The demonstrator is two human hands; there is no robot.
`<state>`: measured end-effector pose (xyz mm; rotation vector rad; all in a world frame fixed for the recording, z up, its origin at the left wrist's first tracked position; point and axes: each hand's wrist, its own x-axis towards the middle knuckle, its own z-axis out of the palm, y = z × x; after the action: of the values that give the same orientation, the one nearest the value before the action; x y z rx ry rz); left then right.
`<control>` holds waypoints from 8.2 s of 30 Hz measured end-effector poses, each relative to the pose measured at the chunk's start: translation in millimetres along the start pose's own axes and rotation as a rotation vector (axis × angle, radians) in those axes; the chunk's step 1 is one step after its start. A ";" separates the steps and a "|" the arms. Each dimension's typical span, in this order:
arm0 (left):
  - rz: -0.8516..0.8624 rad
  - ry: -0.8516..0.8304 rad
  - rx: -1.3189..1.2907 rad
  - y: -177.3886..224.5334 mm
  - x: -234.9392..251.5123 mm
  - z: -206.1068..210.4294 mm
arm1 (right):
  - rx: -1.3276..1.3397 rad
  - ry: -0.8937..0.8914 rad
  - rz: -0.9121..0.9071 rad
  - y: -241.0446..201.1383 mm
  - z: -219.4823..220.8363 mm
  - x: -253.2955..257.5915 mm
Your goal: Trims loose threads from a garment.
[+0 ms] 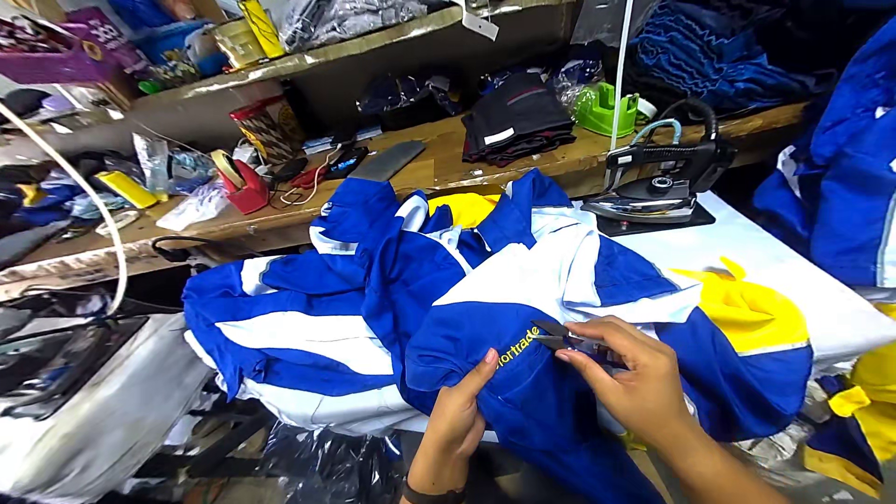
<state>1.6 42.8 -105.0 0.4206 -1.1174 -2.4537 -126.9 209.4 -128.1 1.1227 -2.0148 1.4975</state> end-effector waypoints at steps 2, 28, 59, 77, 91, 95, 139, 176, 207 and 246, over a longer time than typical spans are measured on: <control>-0.007 -0.007 -0.013 -0.8 0.2 -0.9 | -0.019 0.028 0.005 -2.9 0.6 -2.7; 0.154 0.175 0.161 -2.1 -1.8 29.4 | 0.166 -0.068 0.041 -19.8 -23.4 3.3; -0.076 -0.049 -0.006 -4.5 4.1 17.1 | -0.028 -0.022 0.025 0.4 -24.9 0.2; -0.046 -0.024 0.061 -6.1 10.1 16.9 | -0.248 0.011 -0.171 6.5 -29.8 10.2; -0.001 -0.026 0.109 -4.7 8.9 15.0 | -0.347 0.027 -0.263 -0.4 -31.5 16.3; -0.008 -0.040 0.098 -4.3 8.0 14.5 | -0.167 -0.058 -0.123 3.6 -27.4 11.7; -0.267 -0.102 -0.093 -2.7 13.8 13.3 | -0.151 -0.241 -0.158 2.5 -41.9 27.7; -0.031 -0.029 0.133 4.7 3.8 20.2 | -0.325 -0.176 -0.383 -7.6 -47.4 44.3; -0.032 -0.018 0.152 7.4 1.4 21.2 | -0.337 -0.179 -0.358 -9.7 -46.9 38.5; 0.018 -0.010 0.162 4.4 -0.2 21.9 | -0.327 -0.124 -0.330 -8.0 -37.3 31.5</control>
<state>-6.7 54.4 -87.8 0.4443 -1.3243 -2.3607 -145.2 231.4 -87.7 1.3497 -1.9428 0.9202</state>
